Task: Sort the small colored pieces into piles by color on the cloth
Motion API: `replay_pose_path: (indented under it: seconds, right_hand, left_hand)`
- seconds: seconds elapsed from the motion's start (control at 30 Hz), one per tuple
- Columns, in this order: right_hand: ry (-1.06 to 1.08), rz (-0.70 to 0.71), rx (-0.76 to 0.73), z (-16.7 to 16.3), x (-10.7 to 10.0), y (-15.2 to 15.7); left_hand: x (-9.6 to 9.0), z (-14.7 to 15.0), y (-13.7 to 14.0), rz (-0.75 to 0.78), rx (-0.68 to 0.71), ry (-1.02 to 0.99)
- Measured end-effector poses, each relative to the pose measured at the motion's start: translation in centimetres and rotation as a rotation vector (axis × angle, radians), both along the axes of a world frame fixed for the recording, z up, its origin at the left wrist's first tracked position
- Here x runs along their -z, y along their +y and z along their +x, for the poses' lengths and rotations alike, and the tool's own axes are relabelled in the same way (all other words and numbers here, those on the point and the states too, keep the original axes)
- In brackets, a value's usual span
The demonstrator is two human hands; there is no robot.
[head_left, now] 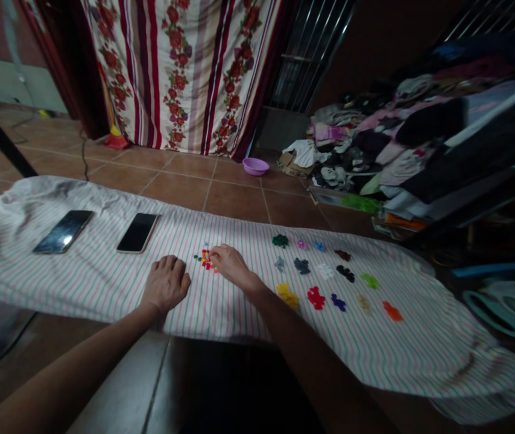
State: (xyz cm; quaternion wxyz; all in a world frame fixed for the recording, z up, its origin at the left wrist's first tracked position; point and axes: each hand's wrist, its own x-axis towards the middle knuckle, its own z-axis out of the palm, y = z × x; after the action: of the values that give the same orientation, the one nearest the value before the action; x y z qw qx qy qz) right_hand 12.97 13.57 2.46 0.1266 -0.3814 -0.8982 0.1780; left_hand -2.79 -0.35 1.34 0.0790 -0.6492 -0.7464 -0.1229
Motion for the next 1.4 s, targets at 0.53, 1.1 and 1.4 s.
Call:
replay_pose_path:
  seconds: [0.53,1.1,1.4]
  right_hand:
    - [-0.137,-0.072,0.165,-2.8,-1.3,-0.8]
    - [0.566,-0.490,0.266,-0.7,2.4,0.7]
    - [0.724,-0.576,0.198,2.3,2.3,0.5]
  left_hand:
    - [0.3,-0.1,0.0,0.017,0.019,0.012]
    - [-0.2,0.0,-0.1,-0.002,0.014,-0.048]
    - [-0.3,0.0,-0.2,-0.014,0.005,0.003]
